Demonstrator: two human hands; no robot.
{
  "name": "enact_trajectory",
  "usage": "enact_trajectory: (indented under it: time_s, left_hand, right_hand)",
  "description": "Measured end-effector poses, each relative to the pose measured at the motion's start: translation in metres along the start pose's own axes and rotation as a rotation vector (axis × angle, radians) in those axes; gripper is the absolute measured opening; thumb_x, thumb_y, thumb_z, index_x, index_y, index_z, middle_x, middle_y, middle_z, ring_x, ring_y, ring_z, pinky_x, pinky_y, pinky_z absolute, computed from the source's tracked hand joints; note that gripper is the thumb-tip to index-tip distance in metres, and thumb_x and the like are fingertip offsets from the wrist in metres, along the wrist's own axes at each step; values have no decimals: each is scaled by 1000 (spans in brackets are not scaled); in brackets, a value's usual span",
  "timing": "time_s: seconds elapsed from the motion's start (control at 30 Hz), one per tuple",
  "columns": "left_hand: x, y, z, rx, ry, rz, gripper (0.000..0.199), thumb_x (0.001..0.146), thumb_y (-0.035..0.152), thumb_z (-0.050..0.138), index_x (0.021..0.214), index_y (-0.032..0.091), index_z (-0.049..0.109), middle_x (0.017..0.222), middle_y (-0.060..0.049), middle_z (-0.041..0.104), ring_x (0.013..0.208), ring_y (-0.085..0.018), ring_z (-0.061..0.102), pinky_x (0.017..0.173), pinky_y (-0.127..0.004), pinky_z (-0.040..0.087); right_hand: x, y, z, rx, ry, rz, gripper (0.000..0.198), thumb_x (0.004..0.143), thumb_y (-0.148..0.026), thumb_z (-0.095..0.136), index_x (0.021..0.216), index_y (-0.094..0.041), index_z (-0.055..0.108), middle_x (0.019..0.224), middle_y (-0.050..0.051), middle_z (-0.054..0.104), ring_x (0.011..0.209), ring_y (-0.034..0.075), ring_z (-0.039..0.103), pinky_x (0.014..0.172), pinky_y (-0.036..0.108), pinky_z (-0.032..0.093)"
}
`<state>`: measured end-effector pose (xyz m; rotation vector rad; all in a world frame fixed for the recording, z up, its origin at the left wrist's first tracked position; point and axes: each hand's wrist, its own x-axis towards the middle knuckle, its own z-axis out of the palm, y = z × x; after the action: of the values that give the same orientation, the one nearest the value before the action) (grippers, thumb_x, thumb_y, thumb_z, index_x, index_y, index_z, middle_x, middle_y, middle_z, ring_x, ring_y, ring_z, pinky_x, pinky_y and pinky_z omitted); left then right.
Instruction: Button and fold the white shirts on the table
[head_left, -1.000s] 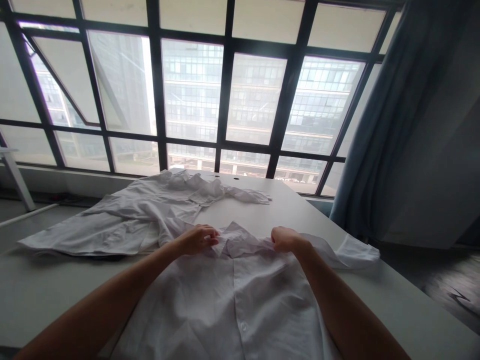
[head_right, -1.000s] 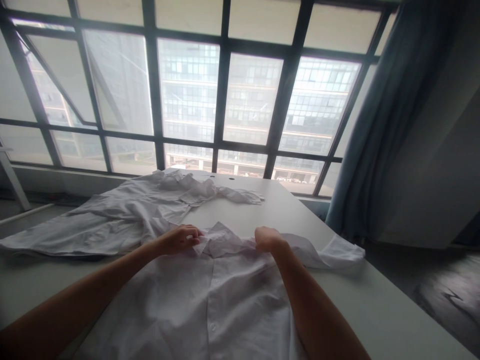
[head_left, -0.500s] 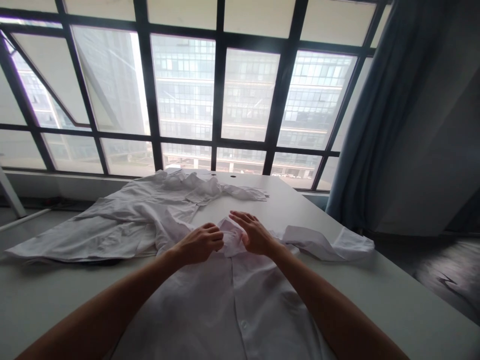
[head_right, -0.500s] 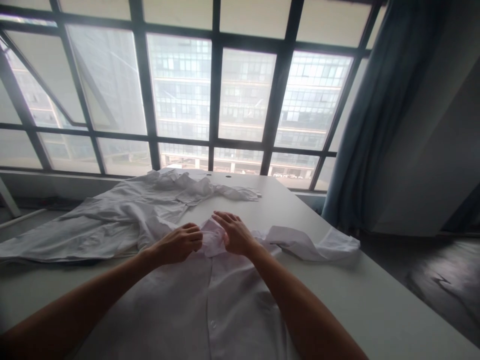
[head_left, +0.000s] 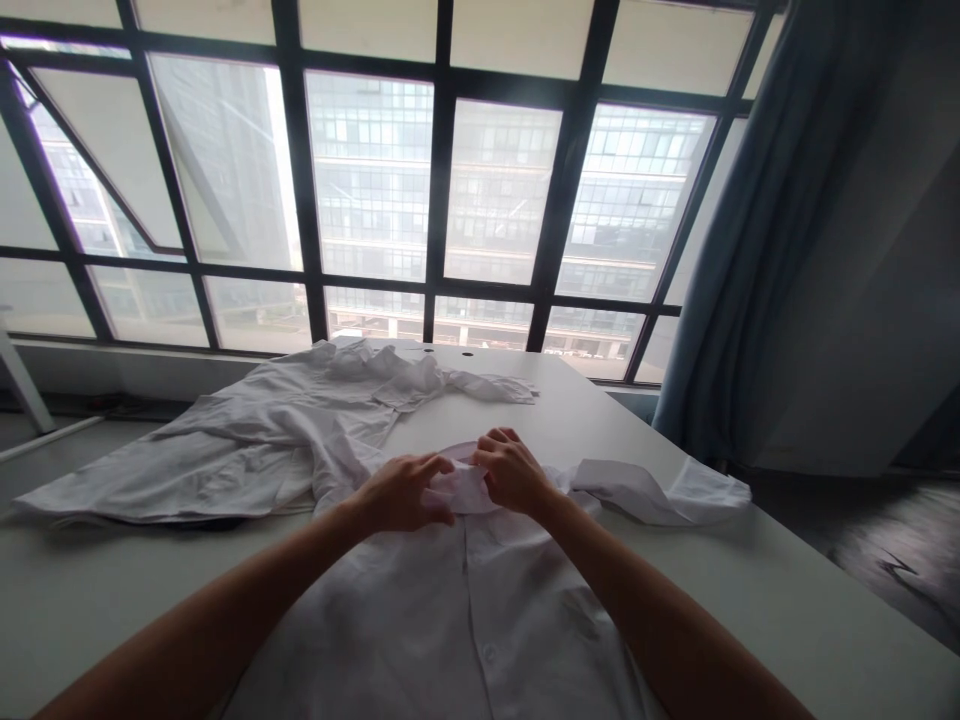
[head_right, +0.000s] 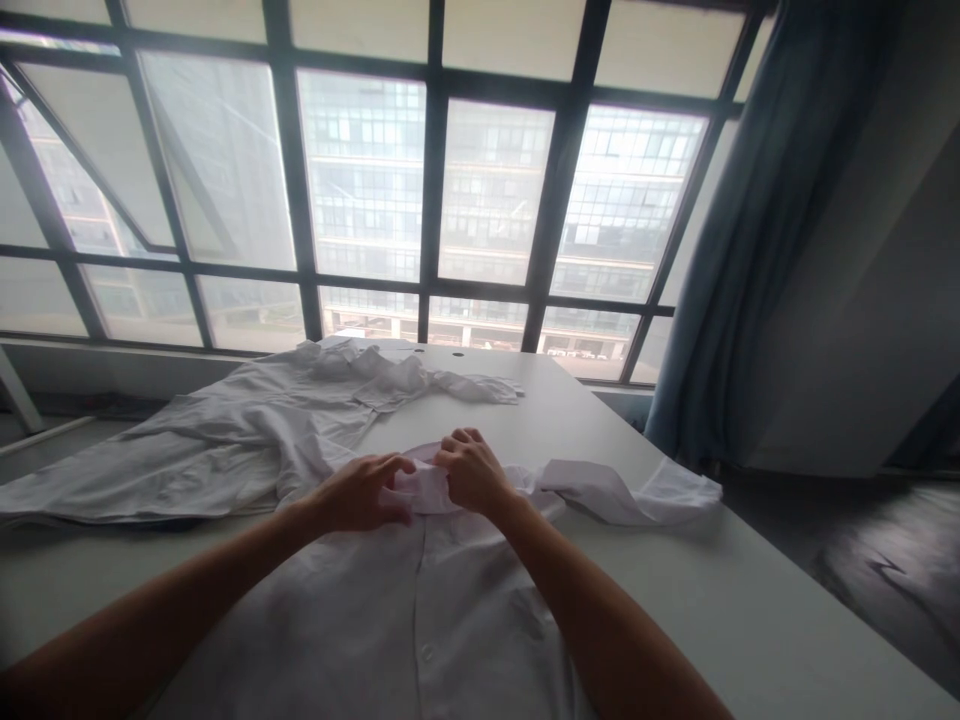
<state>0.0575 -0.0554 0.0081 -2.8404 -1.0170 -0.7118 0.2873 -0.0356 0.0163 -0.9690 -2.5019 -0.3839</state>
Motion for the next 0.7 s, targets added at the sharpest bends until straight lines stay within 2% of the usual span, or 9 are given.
enact_trajectory:
  time_s: [0.07, 0.1, 0.17, 0.27, 0.4, 0.5, 0.57, 0.7]
  left_hand:
    - [1, 9, 3, -57, 35, -105, 61, 73, 58, 77, 116, 19, 59, 99, -7, 72, 82, -25, 68, 70, -33, 50]
    - [1, 14, 5, -79, 55, -139, 61, 73, 58, 77, 117, 19, 59, 99, -7, 72, 82, -25, 68, 69, -32, 50]
    - [3, 21, 9, -108, 99, -206, 48, 80, 50, 72, 115, 19, 61, 95, -6, 71, 80, -24, 68, 69, -31, 49]
    - [5, 25, 16, -115, 121, -269, 28, 87, 36, 66, 109, 18, 64, 89, -6, 71, 76, -22, 67, 67, -30, 48]
    - [6, 22, 26, -89, 124, -111, 31, 86, 19, 62, 116, 21, 63, 105, -8, 69, 84, -21, 65, 71, -29, 49]
    - [5, 20, 31, -47, 134, 28, 32, 86, 5, 48, 107, 20, 67, 105, -7, 66, 80, -17, 63, 72, -27, 49]
    - [4, 17, 32, -27, 145, 66, 33, 86, 3, 44, 100, 21, 69, 104, -7, 64, 77, -15, 62, 70, -25, 49]
    - [3, 9, 31, -82, 155, 79, 33, 91, 4, 40, 99, 19, 69, 106, -9, 65, 80, -15, 64, 72, -25, 51]
  right_hand:
    - [1, -4, -2, -21, 28, -11, 21, 72, -6, 59, 86, -16, 72, 84, 8, 66, 86, 23, 53, 90, 38, 39]
    - [1, -7, -3, -24, 39, -18, 21, 70, -6, 60, 84, -16, 71, 83, 8, 66, 86, 23, 53, 90, 38, 38]
    - [2, -11, -3, -27, 56, -33, 20, 67, -7, 61, 82, -17, 70, 83, 7, 65, 85, 23, 52, 90, 37, 38]
    - [3, -14, -3, -38, 98, -27, 17, 69, -8, 59, 80, -17, 68, 82, 7, 63, 85, 23, 51, 89, 37, 38]
    - [2, -10, -5, -83, 157, 16, 11, 73, -10, 60, 75, -17, 68, 83, 8, 61, 87, 23, 51, 89, 38, 38]
    - [1, -3, -8, -120, 159, 18, 12, 72, -8, 62, 76, -17, 69, 90, 9, 62, 90, 24, 51, 89, 38, 38]
    - [-1, 5, -11, -130, 147, 21, 10, 75, -11, 64, 81, -17, 70, 96, 11, 62, 92, 25, 52, 89, 39, 39]
    - [-7, 24, -15, -97, 121, 50, 9, 84, -17, 64, 87, -16, 72, 98, 12, 65, 92, 26, 56, 90, 41, 41]
